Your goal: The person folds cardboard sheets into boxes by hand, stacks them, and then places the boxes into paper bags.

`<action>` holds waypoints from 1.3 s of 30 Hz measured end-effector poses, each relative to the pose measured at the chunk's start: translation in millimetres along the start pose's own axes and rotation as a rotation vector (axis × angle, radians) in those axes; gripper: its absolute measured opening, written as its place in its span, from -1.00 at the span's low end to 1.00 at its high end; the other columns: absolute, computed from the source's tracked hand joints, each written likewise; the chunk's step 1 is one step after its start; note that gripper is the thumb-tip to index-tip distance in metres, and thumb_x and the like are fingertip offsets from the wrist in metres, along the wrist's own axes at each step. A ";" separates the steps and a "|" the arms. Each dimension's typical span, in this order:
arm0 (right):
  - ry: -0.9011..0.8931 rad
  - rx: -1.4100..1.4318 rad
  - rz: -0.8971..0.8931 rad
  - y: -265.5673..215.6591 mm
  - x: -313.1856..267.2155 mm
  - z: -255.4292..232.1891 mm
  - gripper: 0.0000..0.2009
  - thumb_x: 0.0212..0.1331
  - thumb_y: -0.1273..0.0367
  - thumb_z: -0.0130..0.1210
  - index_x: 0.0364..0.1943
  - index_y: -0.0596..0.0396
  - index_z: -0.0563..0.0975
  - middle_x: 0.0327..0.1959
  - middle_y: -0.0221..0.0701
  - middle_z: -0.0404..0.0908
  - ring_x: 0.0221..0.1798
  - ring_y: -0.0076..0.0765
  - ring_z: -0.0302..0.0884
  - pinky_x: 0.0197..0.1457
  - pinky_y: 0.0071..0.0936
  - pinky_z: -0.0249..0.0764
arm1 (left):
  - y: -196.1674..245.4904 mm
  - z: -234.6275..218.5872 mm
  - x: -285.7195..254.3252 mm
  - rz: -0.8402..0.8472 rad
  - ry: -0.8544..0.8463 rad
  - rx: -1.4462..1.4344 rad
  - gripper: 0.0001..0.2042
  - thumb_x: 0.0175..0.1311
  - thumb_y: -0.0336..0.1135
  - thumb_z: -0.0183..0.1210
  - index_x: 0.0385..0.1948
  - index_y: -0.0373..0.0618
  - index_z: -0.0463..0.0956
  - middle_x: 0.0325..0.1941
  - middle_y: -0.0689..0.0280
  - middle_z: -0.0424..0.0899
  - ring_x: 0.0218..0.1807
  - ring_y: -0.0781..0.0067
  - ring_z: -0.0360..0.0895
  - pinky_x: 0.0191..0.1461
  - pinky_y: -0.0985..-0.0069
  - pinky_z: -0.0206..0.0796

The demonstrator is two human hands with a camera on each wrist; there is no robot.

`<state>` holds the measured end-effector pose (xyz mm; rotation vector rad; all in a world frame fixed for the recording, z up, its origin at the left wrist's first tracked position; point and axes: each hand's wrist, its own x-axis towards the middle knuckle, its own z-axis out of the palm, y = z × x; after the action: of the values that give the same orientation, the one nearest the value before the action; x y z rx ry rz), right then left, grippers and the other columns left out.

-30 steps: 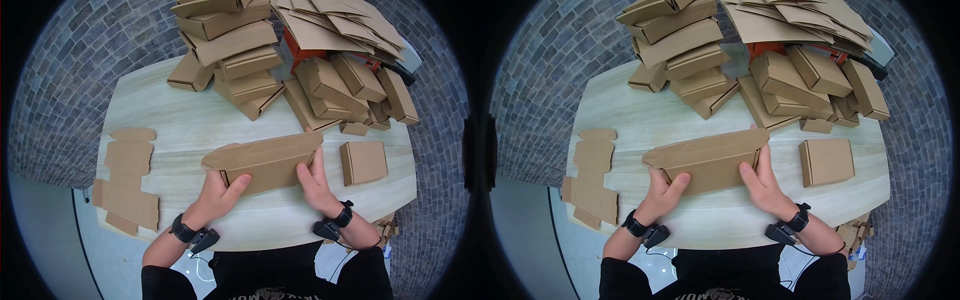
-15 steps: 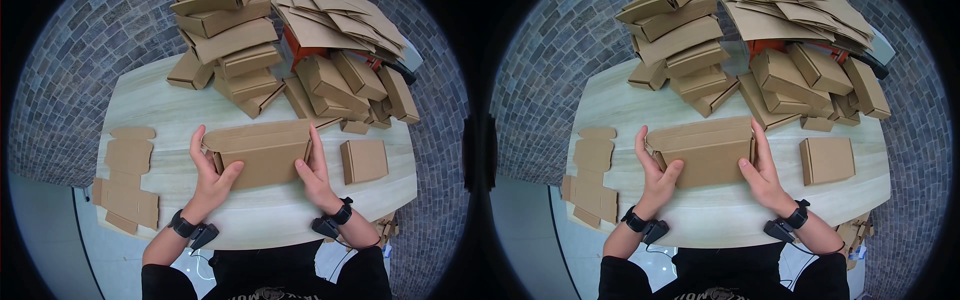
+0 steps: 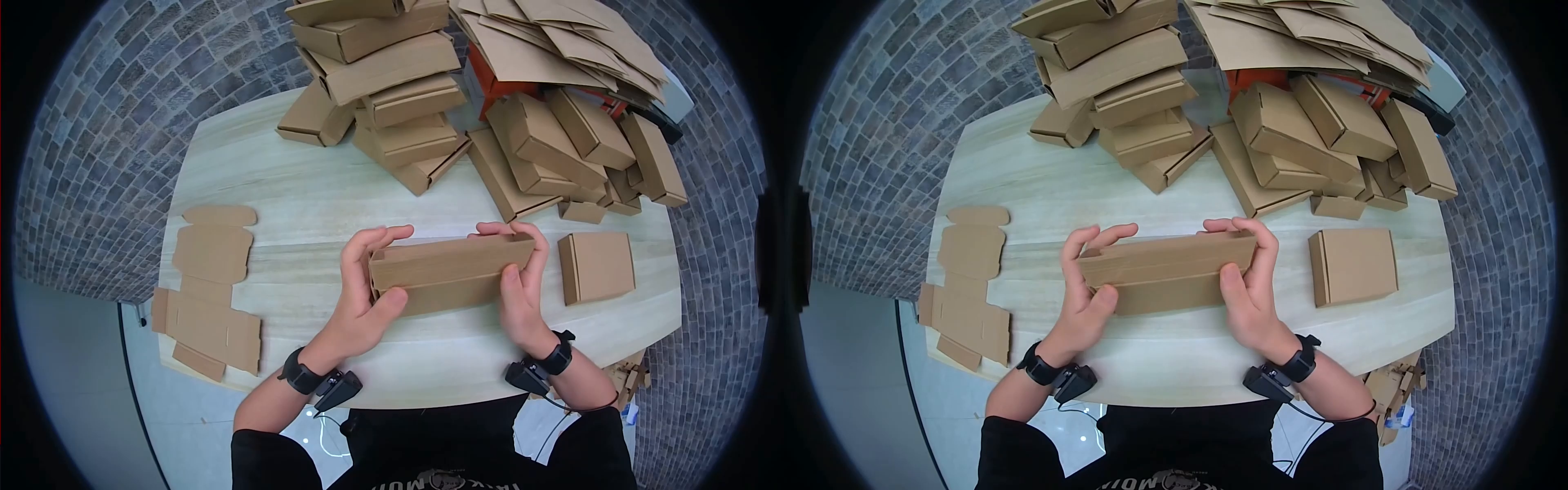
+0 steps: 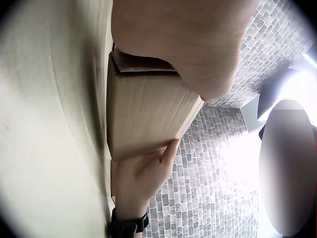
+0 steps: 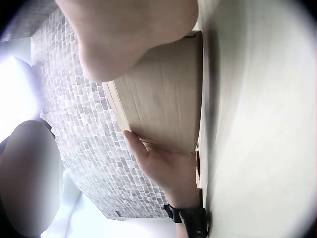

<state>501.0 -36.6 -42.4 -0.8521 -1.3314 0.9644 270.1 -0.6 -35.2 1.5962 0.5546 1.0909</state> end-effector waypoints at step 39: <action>-0.063 -0.176 -0.356 8.4 -8.3 -7.8 -0.69 0.46 0.20 -0.07 0.02 -0.01 0.11 0.26 0.17 0.27 0.23 -0.02 0.37 0.24 -0.19 0.30 | -18.8 -0.7 -2.7 0.260 -0.011 0.219 -0.59 0.44 0.01 0.05 0.03 0.09 0.04 0.39 -0.28 0.14 0.22 -0.03 0.47 0.23 0.13 0.36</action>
<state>508.1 -40.8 -53.8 -0.6874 -1.5759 0.6061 271.6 3.5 -53.6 1.9046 0.4805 1.2458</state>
